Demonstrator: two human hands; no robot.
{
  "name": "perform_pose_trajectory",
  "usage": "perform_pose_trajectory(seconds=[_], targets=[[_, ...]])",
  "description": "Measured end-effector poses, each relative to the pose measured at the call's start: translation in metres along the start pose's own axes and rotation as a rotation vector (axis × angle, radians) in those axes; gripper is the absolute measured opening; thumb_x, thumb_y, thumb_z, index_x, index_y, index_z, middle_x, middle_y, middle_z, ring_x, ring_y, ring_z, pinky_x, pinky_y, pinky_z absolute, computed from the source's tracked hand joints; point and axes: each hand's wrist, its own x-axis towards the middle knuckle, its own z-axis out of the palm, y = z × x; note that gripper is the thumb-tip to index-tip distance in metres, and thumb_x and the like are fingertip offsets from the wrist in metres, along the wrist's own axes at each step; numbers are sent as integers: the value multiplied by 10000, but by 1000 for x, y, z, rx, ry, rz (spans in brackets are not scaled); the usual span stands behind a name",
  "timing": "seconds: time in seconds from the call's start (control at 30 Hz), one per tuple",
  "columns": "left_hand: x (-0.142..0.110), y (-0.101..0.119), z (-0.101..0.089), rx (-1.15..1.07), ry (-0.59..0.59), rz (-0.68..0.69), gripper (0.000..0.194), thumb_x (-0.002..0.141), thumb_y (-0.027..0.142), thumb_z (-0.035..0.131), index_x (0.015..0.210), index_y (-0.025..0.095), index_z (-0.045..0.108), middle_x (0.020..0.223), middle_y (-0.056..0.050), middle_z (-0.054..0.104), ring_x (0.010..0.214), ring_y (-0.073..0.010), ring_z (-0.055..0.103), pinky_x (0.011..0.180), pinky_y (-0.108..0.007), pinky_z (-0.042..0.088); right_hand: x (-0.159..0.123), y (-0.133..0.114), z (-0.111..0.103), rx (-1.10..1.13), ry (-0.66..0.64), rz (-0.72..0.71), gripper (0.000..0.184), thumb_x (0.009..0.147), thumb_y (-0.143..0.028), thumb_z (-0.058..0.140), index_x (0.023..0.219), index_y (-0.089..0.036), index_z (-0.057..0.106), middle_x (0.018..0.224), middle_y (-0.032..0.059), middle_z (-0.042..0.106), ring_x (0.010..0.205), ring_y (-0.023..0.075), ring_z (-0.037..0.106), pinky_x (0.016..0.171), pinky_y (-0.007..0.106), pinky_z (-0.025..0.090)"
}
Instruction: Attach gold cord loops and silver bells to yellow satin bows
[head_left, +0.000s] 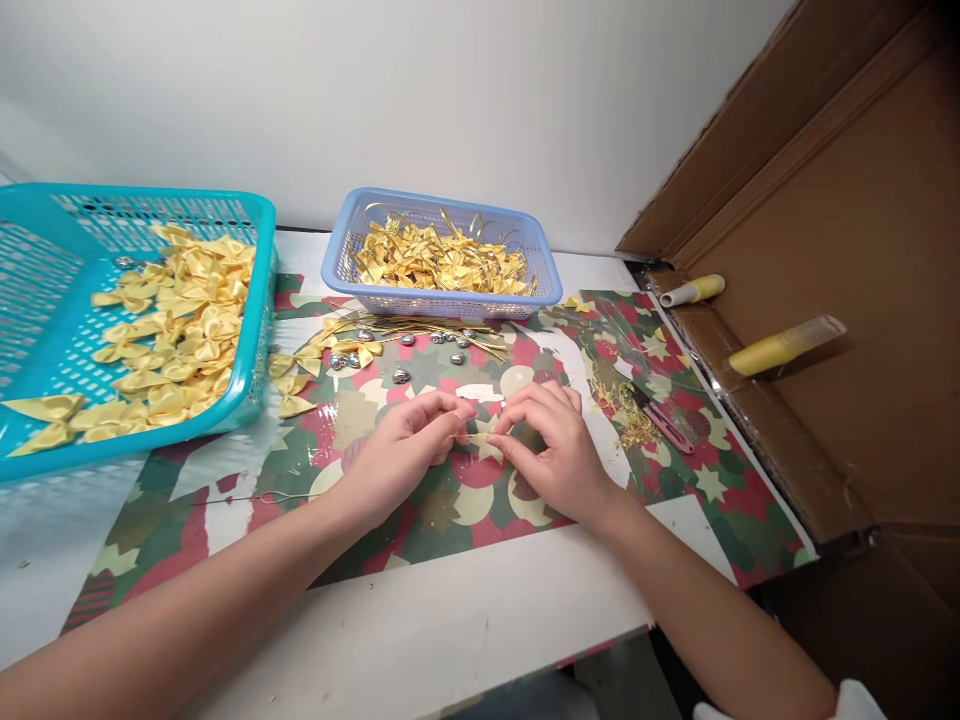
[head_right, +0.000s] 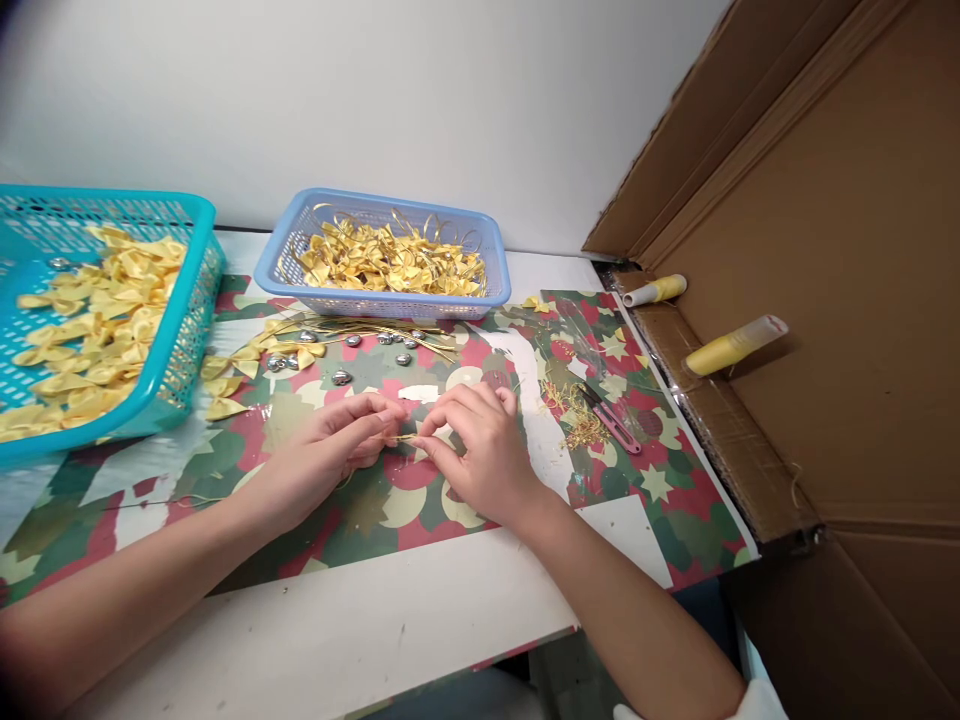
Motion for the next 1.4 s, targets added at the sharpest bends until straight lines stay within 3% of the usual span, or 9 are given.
perform_pose_trajectory(seconds=[0.23, 0.77, 1.0, 1.1, 1.2, 1.3, 1.4], targets=[[2, -5, -5, -42, -19, -35, 245, 786, 387, 666, 925, 186, 639, 731, 26, 496, 543, -73, 324, 499, -211, 263, 1, 2, -4, 42, -33, 31, 138, 873, -222, 638, 747, -221, 583, 865, -16, 650, 870, 172, 560, 842, 348, 312], [4, -7, -6, -68, -42, -60, 212, 812, 363, 651, 918, 184, 610, 746, 32, 479, 562, -70, 306, 509, -205, 241, 3, 3, -8, 86, -115, 75, 98, 832, -208, 656, 794, -217, 567, 875, -12, 624, 848, 172, 537, 837, 350, 322], [4, -5, -5, -40, -51, -44, 241, 808, 376, 642, 937, 177, 600, 759, 25, 517, 586, -78, 347, 539, -212, 277, 2, -3, 0, 150, -216, 147, 390, 699, -365, 785, 980, -237, 546, 1033, 19, 641, 996, 230, 531, 885, 381, 353], [3, -5, -5, -35, -43, -49, 264, 797, 390, 643, 938, 171, 595, 785, 17, 552, 587, -77, 356, 544, -214, 286, 2, -6, 5, 193, -260, 157, 297, 757, -359, 729, 980, -249, 567, 1059, 6, 648, 1028, 225, 522, 937, 403, 330], [3, -3, -4, -33, -35, -50, 278, 786, 396, 650, 934, 168, 592, 817, 8, 586, 585, -74, 362, 538, -214, 285, 3, -7, 9, 217, -276, 172, 139, 798, -223, 627, 929, -247, 588, 1036, -7, 670, 1029, 215, 528, 954, 416, 305], [3, -1, -3, -35, -39, -50, 288, 774, 397, 653, 931, 163, 596, 788, 16, 570, 578, -73, 355, 529, -212, 276, 4, -7, 12, 253, -279, 179, 167, 782, -122, 557, 890, -242, 599, 993, -23, 690, 1026, 205, 532, 956, 419, 291], [2, -1, -3, -37, -42, -47, 291, 767, 397, 654, 926, 160, 596, 757, 27, 538, 579, -73, 350, 528, -209, 274, 4, -6, 14, 277, -253, 189, 125, 813, -129, 532, 812, -232, 602, 892, -23, 692, 977, 197, 539, 939, 415, 304]])
